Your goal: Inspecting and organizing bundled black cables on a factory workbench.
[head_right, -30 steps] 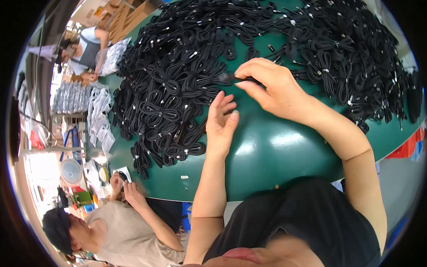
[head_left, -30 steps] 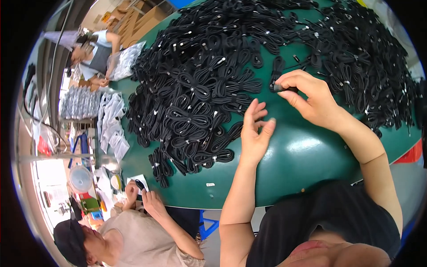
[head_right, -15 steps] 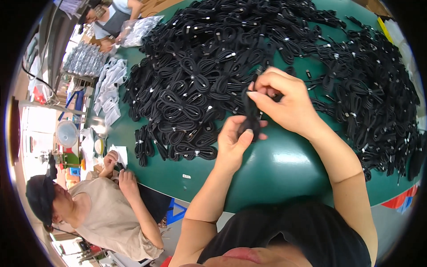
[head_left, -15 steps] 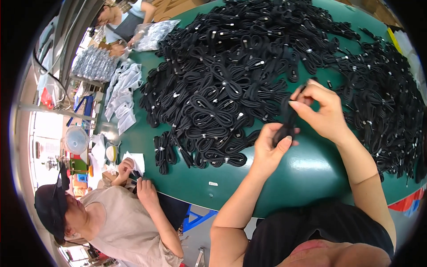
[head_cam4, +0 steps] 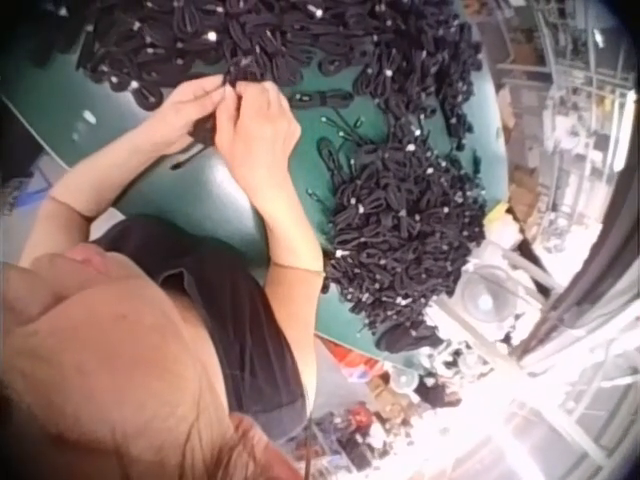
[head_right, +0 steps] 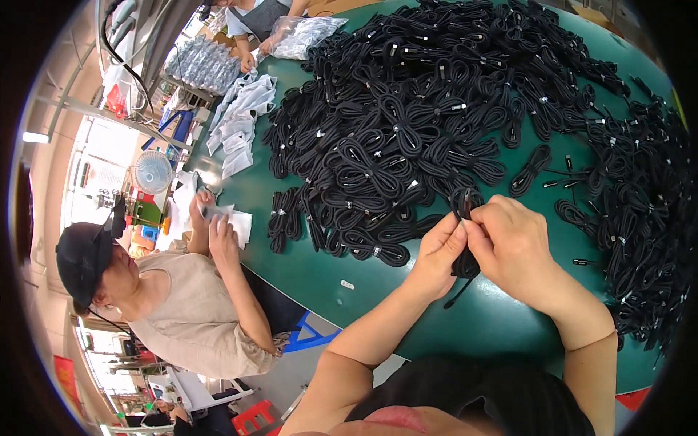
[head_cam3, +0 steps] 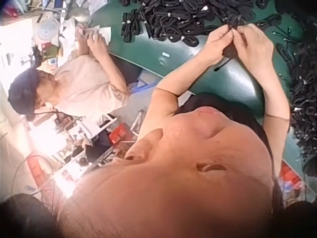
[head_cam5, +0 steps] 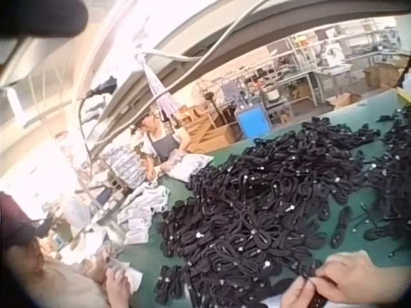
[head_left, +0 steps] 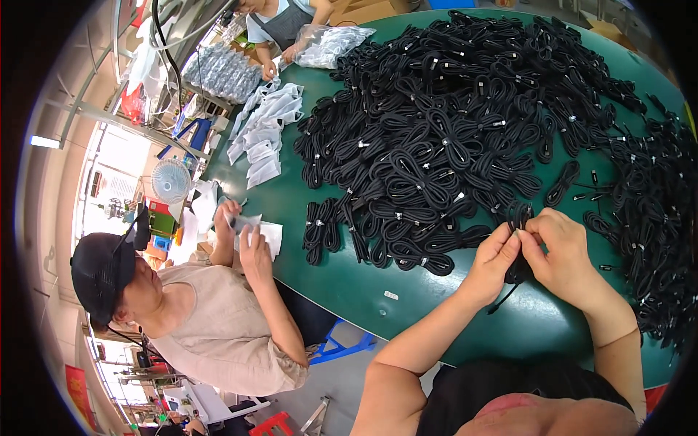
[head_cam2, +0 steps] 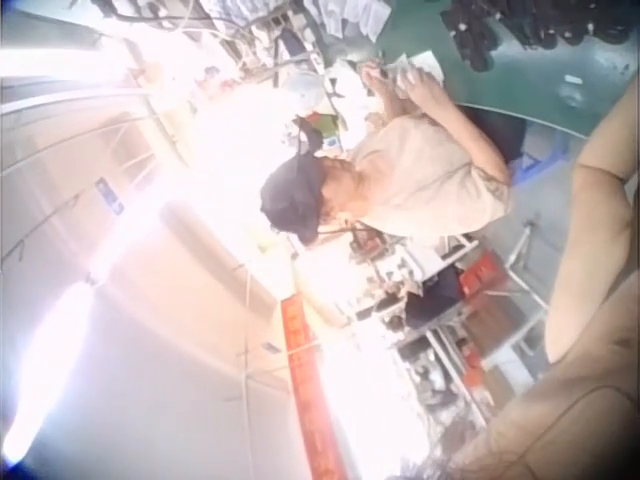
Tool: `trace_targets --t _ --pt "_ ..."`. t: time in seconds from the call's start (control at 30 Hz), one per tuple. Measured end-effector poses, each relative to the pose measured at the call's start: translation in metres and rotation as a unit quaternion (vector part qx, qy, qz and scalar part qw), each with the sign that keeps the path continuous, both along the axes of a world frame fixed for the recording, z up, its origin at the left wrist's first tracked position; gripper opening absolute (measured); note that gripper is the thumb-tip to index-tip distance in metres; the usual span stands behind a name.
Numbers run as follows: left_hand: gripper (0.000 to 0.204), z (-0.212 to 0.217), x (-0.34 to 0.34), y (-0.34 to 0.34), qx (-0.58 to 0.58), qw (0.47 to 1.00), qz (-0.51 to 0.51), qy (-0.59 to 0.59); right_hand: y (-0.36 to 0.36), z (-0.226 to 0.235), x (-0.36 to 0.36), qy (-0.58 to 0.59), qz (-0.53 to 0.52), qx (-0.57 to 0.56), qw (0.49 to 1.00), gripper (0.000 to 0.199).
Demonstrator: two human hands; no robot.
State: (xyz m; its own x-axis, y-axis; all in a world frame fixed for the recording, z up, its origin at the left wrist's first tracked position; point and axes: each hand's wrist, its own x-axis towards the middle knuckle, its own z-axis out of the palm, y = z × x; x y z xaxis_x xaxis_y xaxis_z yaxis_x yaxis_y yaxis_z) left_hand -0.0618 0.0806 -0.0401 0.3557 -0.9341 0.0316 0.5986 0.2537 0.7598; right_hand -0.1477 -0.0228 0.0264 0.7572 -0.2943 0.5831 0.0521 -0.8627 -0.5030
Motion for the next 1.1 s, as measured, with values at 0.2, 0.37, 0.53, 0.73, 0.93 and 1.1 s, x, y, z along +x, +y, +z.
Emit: trace_targets --t 0.2,0.37,0.53,0.73,0.93,1.1 --pt "0.035 0.004 0.002 0.003 0.01 0.998 0.0 -0.063 0.0 0.005 0.0 -0.013 -0.023 0.223 0.974 0.01" --pt "0.029 -0.008 0.003 0.005 0.025 0.997 0.047 -0.048 -0.001 0.0 0.0 0.032 0.017 0.285 0.958 0.011" --pt "0.031 0.004 0.0 0.001 0.018 0.999 0.021 -0.043 -0.006 0.003 0.002 0.065 0.005 0.323 0.944 0.013" --pt "0.032 0.006 -0.002 0.001 -0.002 1.0 -0.007 -0.007 -0.007 0.012 -0.002 0.09 0.035 0.345 0.933 0.016" --pt "0.03 0.006 -0.006 0.001 -0.001 0.998 0.056 0.037 -0.004 0.007 0.0 0.123 0.044 0.296 0.946 0.019" --pt "0.028 0.005 0.002 -0.004 -0.016 0.999 0.032 -0.026 -0.005 0.004 0.005 0.058 0.056 0.414 0.907 0.019"
